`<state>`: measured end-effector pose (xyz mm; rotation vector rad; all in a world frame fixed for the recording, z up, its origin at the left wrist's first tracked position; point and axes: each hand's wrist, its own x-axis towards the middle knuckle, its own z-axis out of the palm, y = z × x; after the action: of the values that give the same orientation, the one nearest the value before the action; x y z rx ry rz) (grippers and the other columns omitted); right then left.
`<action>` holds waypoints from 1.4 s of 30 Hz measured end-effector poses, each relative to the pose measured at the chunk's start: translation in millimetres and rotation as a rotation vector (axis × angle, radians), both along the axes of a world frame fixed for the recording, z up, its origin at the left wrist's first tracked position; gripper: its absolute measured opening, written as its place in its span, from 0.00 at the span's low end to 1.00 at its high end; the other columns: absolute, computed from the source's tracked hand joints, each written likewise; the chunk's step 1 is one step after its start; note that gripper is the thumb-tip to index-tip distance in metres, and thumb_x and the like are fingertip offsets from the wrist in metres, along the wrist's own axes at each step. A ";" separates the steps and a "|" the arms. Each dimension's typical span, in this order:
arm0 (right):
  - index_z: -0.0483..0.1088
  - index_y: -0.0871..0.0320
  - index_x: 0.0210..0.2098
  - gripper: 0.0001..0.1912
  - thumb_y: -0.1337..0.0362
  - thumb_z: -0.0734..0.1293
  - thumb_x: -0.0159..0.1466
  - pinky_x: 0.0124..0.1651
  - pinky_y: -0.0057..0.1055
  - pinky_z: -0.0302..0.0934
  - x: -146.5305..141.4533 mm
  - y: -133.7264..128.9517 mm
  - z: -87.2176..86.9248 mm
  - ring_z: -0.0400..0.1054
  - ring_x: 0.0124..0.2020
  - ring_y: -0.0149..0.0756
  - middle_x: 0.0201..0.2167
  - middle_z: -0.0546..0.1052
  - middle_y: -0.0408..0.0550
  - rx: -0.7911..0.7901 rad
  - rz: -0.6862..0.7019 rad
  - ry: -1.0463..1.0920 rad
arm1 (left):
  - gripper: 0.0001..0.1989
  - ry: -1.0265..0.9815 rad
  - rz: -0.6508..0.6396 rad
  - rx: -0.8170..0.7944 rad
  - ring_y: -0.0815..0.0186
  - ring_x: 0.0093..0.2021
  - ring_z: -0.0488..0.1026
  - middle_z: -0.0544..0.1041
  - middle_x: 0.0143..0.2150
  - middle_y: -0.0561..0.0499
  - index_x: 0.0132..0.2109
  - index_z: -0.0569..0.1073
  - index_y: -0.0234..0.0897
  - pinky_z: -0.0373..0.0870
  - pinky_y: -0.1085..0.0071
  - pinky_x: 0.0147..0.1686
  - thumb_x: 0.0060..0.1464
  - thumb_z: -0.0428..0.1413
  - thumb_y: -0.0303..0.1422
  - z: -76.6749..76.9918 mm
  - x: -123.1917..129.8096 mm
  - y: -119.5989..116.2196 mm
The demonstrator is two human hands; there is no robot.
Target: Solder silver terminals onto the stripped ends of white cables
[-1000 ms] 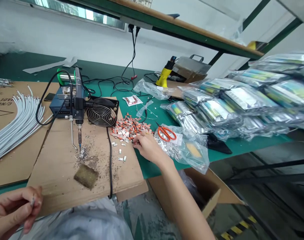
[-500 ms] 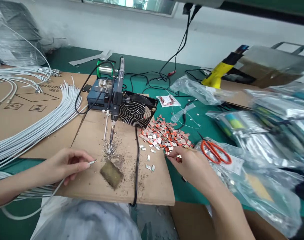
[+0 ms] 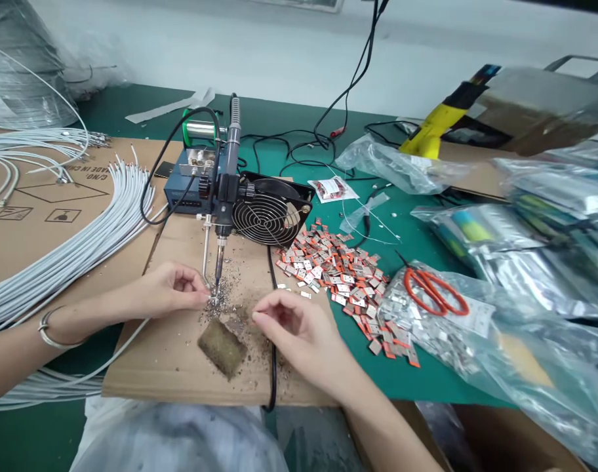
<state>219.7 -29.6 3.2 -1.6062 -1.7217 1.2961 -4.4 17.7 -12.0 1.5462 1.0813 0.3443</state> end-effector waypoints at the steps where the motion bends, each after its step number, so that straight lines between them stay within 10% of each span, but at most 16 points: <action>1: 0.63 0.69 0.31 0.24 0.50 0.62 0.51 0.24 0.04 0.55 -9.4 3.1 -0.2 0.58 0.22 0.04 0.27 0.69 0.44 -0.085 -0.002 0.054 | 0.11 -0.001 0.007 -0.002 0.77 0.21 0.55 0.63 0.21 0.55 0.31 0.71 0.27 0.51 0.80 0.20 0.47 0.54 0.35 -0.4 0.2 -0.9; 13: 0.58 0.68 0.40 0.31 0.53 0.68 0.44 0.28 0.09 0.65 -45.1 21.1 -14.2 0.65 0.22 0.14 0.27 0.69 0.42 -0.435 -0.125 0.417 | 0.12 0.014 0.079 -0.021 0.77 0.19 0.48 0.54 0.18 0.59 0.31 0.70 0.30 0.44 0.78 0.19 0.48 0.53 0.38 6.6 0.7 -9.4; 42: 0.57 0.68 0.37 0.28 0.53 0.68 0.46 0.21 0.09 0.60 -41.5 19.2 -10.7 0.62 0.19 0.13 0.26 0.69 0.43 -0.425 -0.105 0.441 | 0.12 0.034 0.082 0.023 0.77 0.19 0.49 0.54 0.18 0.59 0.31 0.70 0.31 0.46 0.78 0.19 0.50 0.53 0.38 10.9 -0.2 -10.0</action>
<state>178.3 -10.4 -7.5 -1.4454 -1.1350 1.8834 -4.6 7.8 -1.1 1.5358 1.1726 0.3888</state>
